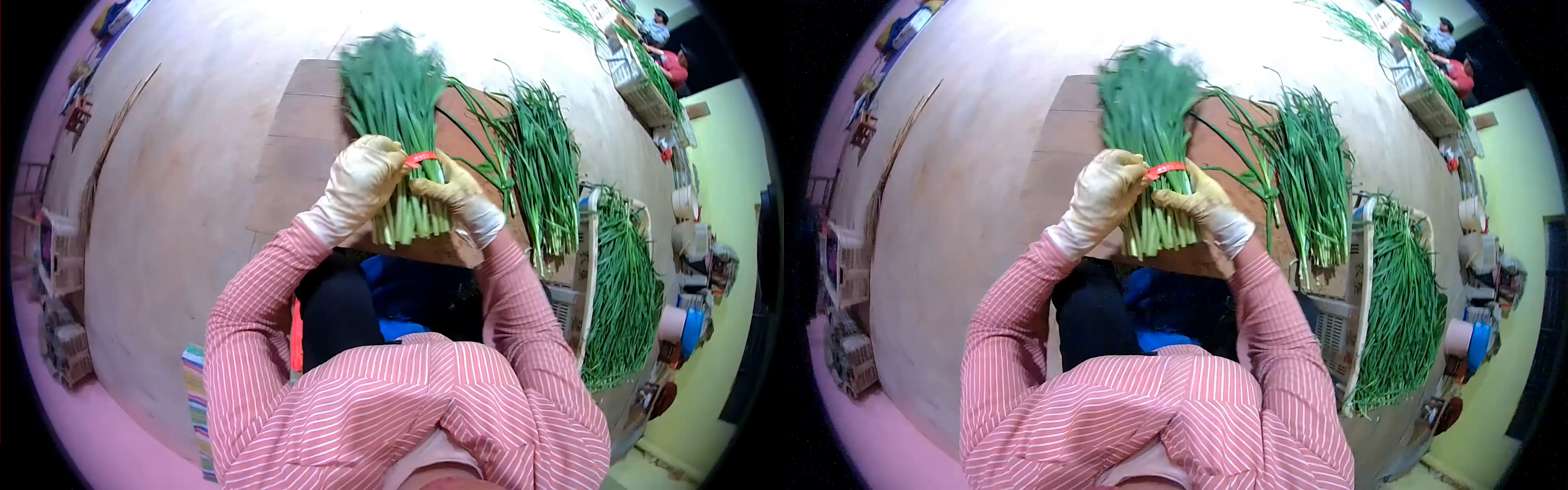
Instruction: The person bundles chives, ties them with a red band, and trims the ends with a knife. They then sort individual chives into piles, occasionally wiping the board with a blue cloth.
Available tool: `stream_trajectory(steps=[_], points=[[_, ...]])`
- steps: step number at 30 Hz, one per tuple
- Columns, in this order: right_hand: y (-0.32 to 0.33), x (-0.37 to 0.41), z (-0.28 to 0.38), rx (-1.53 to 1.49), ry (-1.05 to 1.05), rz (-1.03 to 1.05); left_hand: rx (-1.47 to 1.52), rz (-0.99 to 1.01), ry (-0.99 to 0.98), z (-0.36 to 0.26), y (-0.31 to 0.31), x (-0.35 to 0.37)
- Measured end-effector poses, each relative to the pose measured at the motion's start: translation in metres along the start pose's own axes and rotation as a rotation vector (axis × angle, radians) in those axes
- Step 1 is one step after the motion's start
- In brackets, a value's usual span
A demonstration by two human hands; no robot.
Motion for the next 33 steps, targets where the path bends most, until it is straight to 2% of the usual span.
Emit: stream_trajectory(steps=[1, 2, 3, 5, 6, 7, 9, 10, 11, 13, 14, 15, 17, 18, 21, 25, 27, 29, 31, 33], points=[[0.003, 0.004, 0.014, -0.005, -0.003, 0.082, -0.178, -0.069, -0.259, -0.025, 0.002, -0.001], [0.015, 0.003, 0.024, 0.163, -0.012, 0.133, -0.156, -0.103, -0.337, -0.034, 0.002, -0.001], [0.031, 0.001, 0.016, 0.163, -0.067, 0.165, -0.166, -0.155, -0.372, -0.043, 0.0, -0.004], [0.037, 0.0, 0.028, 0.149, -0.077, 0.226, -0.335, 0.016, -0.324, -0.053, -0.018, -0.017], [0.045, -0.005, 0.025, 0.292, -0.077, 0.239, -0.274, 0.084, -0.274, -0.043, -0.031, -0.016], [0.047, -0.004, 0.023, 0.288, -0.074, 0.235, -0.08, 0.09, -0.231, -0.022, -0.042, -0.008], [0.056, -0.003, 0.012, 1.033, -0.125, 0.184, 0.192, 0.162, -0.017, 0.018, -0.072, 0.006], [0.052, -0.004, 0.003, 1.056, -0.12, 0.237, 0.292, 0.253, 0.171, 0.034, -0.082, 0.01], [0.041, -0.003, 0.001, 1.184, 0.004, 0.331, 0.293, 0.244, 0.146, 0.036, -0.085, 0.013], [0.034, 0.007, -0.002, 1.396, 0.279, 0.165, 0.27, 0.235, 0.126, 0.04, -0.09, 0.013], [0.031, 0.007, -0.008, 1.458, 0.209, 0.107, 0.269, 0.24, 0.135, 0.041, -0.09, 0.018], [0.025, 0.004, -0.006, 1.455, 0.215, 0.106, 0.289, 0.247, 0.173, 0.045, -0.09, 0.018], [0.031, 0.003, -0.016, 1.391, -0.034, 0.057, 0.309, 0.263, 0.209, 0.047, -0.092, 0.017], [0.032, 0.005, -0.017, 1.327, 0.022, 0.037, 0.346, 0.258, 0.228, 0.047, -0.092, 0.016], [0.033, 0.007, -0.027, 1.356, 0.02, -0.02, 0.373, 0.26, 0.234, 0.046, -0.094, 0.014], [0.022, 0.013, -0.027, 1.575, 0.1, -0.118, 0.263, 0.243, 0.141, 0.025, -0.087, 0.012], [0.026, 0.014, -0.028, 1.582, 0.158, -0.144, 0.15, 0.146, -0.008, 0.008, -0.079, 0.006], [0.025, 0.014, -0.029, 1.608, 0.225, -0.088, 0.135, 0.176, -0.072, 0.018, -0.089, 0.011], [0.031, 0.013, -0.031, 1.596, 0.212, -0.112, 0.484, 0.22, 0.197, 0.044, -0.098, 0.013], [0.031, 0.014, -0.029, 1.562, 0.327, -0.147, 0.474, 0.263, 0.246, 0.046, -0.101, 0.011]])
Point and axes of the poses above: each hand's wrist, its own x-axis away from the middle knuckle, its own y-axis out of the back of the hand, z = x × y, the point moved 7 cm from there along -x, towards the middle knuckle, and after that the axes turned 4 degrees about y, right-handed, at the moved point
